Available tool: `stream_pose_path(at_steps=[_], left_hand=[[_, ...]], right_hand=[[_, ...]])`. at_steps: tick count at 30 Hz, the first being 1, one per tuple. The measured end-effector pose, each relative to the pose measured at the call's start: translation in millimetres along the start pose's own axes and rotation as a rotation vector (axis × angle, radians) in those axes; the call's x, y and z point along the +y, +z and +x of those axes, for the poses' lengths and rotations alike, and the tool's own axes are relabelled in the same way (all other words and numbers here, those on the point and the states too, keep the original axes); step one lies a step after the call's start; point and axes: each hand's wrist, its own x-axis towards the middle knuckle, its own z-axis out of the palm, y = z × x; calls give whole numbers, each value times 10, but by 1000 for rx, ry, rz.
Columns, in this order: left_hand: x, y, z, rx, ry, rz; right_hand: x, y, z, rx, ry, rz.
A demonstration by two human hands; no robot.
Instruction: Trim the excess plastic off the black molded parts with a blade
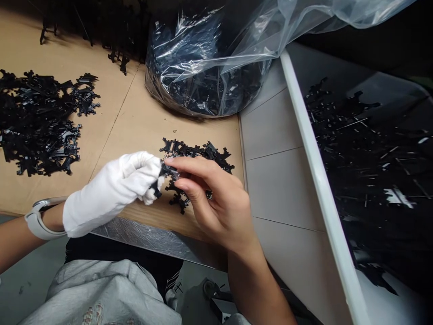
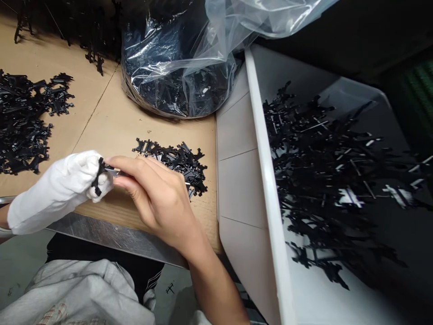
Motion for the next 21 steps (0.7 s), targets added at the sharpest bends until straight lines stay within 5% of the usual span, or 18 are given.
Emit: stream_pose_path(at_steps=[5,12,21], left_hand=[[30,15,-20,41,-51,-135],[10,14,-9,177,-124,-270],[-53,-4,-1,93,-101,-229]], right_hand=[[13,-55,-22,94,135,-20],[-49,-53,-53,-146,24,46],[-1,-21,-35,-112,18,-11]])
